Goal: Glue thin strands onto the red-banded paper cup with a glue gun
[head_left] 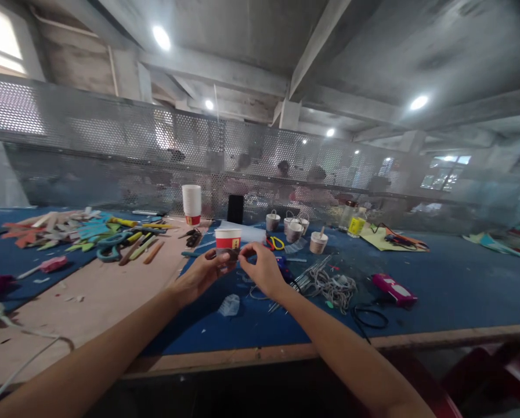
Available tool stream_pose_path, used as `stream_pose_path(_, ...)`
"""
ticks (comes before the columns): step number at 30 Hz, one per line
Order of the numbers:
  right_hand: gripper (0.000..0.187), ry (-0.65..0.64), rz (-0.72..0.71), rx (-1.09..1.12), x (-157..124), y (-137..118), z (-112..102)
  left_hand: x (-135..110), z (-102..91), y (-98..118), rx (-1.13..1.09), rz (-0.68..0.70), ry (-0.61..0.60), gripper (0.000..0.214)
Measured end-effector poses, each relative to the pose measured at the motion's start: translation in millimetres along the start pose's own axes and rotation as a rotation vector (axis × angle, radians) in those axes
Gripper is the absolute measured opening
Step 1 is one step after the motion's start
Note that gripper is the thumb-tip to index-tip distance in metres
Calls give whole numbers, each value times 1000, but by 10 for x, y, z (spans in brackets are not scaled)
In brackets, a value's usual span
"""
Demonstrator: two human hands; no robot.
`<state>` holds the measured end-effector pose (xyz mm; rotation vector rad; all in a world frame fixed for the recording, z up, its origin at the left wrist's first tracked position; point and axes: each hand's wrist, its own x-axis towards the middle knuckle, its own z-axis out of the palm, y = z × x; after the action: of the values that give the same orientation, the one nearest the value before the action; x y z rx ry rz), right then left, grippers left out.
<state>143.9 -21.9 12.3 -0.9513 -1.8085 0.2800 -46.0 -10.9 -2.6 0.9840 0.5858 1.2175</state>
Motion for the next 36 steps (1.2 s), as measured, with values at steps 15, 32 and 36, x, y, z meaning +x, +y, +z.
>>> stream_pose_path(15, 8, 58, 56, -90, 10, 40, -56, -31, 7, -6, 53, -4, -36, 36)
stream_pose_path(32, 9, -5, 303, 236, 65, 63, -95, -65, 53, 34, 32, -23, -107, 33)
stream_pose_path(36, 9, -14, 318, 244, 66, 81, -89, -62, 48, 27, 19, -22, -113, 35)
